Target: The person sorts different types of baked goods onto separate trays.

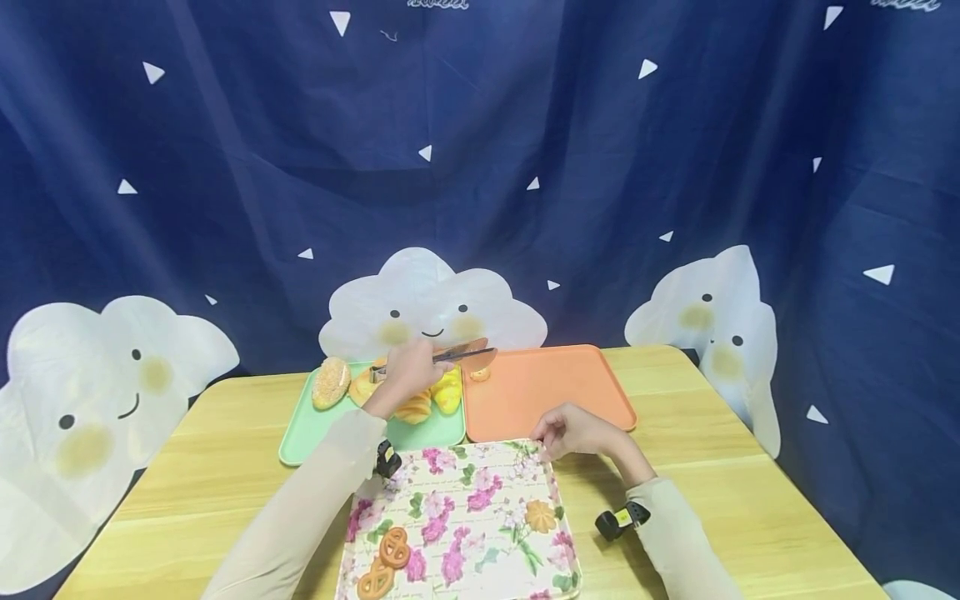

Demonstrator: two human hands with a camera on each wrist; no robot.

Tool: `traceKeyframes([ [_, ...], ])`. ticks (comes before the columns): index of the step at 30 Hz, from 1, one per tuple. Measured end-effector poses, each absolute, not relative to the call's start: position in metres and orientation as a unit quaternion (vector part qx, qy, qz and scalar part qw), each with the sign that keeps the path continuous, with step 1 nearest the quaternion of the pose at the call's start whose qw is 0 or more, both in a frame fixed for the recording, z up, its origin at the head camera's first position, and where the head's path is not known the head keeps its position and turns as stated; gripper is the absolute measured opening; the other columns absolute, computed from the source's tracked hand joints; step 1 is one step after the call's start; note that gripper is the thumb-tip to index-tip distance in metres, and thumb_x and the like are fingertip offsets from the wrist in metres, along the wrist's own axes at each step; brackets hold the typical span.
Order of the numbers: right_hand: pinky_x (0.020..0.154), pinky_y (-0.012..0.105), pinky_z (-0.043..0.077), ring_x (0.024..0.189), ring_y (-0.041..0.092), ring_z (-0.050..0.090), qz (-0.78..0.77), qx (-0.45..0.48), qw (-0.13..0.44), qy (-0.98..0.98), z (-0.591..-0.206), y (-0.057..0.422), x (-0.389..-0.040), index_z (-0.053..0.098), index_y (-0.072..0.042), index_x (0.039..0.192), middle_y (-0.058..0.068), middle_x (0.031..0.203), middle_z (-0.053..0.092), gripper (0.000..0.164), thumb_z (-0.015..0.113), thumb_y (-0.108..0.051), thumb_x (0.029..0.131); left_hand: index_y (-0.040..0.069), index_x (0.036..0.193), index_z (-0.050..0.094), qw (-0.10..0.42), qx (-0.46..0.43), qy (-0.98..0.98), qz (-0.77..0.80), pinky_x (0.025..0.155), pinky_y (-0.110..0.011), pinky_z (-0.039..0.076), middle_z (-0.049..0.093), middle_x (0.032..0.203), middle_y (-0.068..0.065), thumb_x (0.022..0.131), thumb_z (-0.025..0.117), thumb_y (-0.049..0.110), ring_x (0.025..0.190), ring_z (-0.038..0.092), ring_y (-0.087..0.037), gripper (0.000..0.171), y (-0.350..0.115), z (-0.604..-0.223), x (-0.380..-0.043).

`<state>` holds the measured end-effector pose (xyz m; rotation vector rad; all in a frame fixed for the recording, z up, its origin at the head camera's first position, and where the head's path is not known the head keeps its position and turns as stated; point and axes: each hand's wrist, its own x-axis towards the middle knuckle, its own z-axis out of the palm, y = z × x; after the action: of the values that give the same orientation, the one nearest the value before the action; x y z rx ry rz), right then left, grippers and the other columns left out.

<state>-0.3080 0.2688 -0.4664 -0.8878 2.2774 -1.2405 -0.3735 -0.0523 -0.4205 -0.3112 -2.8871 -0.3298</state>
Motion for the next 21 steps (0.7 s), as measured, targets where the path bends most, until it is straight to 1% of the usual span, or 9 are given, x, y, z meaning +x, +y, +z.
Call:
traceKeyframes([
  [2, 0.065, 0.02, 0.053, 0.073, 0.01, 0.064, -0.442, -0.316, 0.199, 0.816, -0.466, 0.269, -0.308, 0.071, 0.009, 0.106, 0.026, 0.086, 0.069, 0.03, 0.082, 0.002, 0.08, 0.017, 0.064, 0.059, 0.117, -0.103, -0.981, -0.114, 0.05, -0.03, 0.034, 0.042, 0.055, 0.004, 0.09, 0.076, 0.045, 0.053, 0.045, -0.015, 0.042, -0.052, -0.419, -0.373],
  [6, 0.065, 0.02, 0.053, 0.073, 0.01, 0.064, -0.444, -0.314, 0.202, 0.814, -0.465, 0.268, -0.307, 0.071, 0.01, 0.107, 0.028, 0.087, 0.069, 0.03, 0.082, 0.003, 0.08, 0.017, 0.061, 0.054, 0.121, -0.099, -0.981, -0.113, 0.051, -0.03, 0.033, 0.04, 0.055, 0.004, 0.089, 0.076, 0.048, 0.054, 0.045, -0.016, 0.047, -0.054, -0.418, -0.372],
  [8, 0.065, 0.02, 0.053, 0.073, 0.009, 0.064, -0.445, -0.315, 0.202, 0.814, -0.465, 0.268, -0.306, 0.071, 0.011, 0.107, 0.029, 0.087, 0.069, 0.03, 0.081, 0.003, 0.08, 0.017, 0.063, 0.056, 0.123, -0.098, -0.981, -0.112, 0.051, -0.03, 0.032, 0.039, 0.055, 0.004, 0.088, 0.076, 0.05, 0.054, 0.045, -0.016, 0.046, -0.055, -0.417, -0.371],
  [10, 0.065, 0.02, 0.053, 0.072, 0.009, 0.064, -0.445, -0.316, 0.202, 0.813, -0.465, 0.267, -0.306, 0.07, 0.011, 0.107, 0.03, 0.087, 0.068, 0.029, 0.081, 0.004, 0.08, 0.015, 0.067, 0.062, 0.126, -0.096, -0.981, -0.108, 0.051, -0.03, 0.031, 0.038, 0.055, 0.004, 0.087, 0.076, 0.052, 0.054, 0.043, -0.016, 0.044, -0.056, -0.417, -0.369],
  [12, 0.065, 0.02, 0.053, 0.073, 0.009, 0.064, -0.446, -0.316, 0.202, 0.813, -0.465, 0.267, -0.306, 0.07, 0.011, 0.107, 0.03, 0.087, 0.068, 0.029, 0.081, 0.004, 0.08, 0.014, 0.079, 0.072, 0.128, -0.097, -0.981, -0.111, 0.05, -0.029, 0.028, 0.037, 0.055, 0.004, 0.086, 0.077, 0.052, 0.052, 0.04, -0.015, 0.038, -0.058, -0.416, -0.367],
  [13, 0.065, 0.02, 0.053, 0.073, 0.009, 0.064, -0.446, -0.316, 0.202, 0.813, -0.465, 0.267, -0.306, 0.07, 0.011, 0.107, 0.031, 0.088, 0.068, 0.029, 0.081, 0.003, 0.081, 0.013, 0.082, 0.074, 0.127, -0.098, -0.981, -0.11, 0.049, -0.028, 0.026, 0.035, 0.055, 0.005, 0.086, 0.077, 0.052, 0.051, 0.038, -0.015, 0.039, -0.059, -0.416, -0.366],
  [16, 0.065, 0.02, 0.053, 0.073, 0.01, 0.064, -0.445, -0.311, 0.203, 0.815, -0.464, 0.267, -0.305, 0.07, 0.011, 0.107, 0.031, 0.088, 0.068, 0.029, 0.081, 0.003, 0.081, 0.011, 0.089, 0.077, 0.121, -0.102, -0.981, -0.112, 0.046, -0.027, 0.022, 0.032, 0.054, 0.005, 0.085, 0.078, 0.052, 0.049, 0.032, -0.013, 0.041, -0.063, -0.416, -0.363],
  [19, 0.066, 0.02, 0.053, 0.074, 0.011, 0.064, -0.442, -0.309, 0.202, 0.817, -0.463, 0.267, -0.305, 0.071, 0.011, 0.107, 0.031, 0.088, 0.068, 0.029, 0.081, 0.003, 0.08, 0.012, 0.102, 0.079, 0.118, -0.112, -0.98, -0.116, 0.046, -0.026, 0.021, 0.032, 0.054, 0.005, 0.085, 0.079, 0.052, 0.049, 0.032, -0.013, 0.043, -0.067, -0.414, -0.358],
  [21, 0.066, 0.02, 0.053, 0.074, 0.011, 0.064, -0.441, -0.31, 0.2, 0.818, -0.463, 0.267, -0.305, 0.071, 0.01, 0.107, 0.03, 0.088, 0.068, 0.03, 0.081, 0.004, 0.08, 0.017, 0.116, 0.077, 0.119, -0.122, -0.978, -0.121, 0.045, -0.025, 0.022, 0.033, 0.053, 0.006, 0.084, 0.079, 0.051, 0.049, 0.033, -0.012, 0.046, -0.07, -0.412, -0.354],
])
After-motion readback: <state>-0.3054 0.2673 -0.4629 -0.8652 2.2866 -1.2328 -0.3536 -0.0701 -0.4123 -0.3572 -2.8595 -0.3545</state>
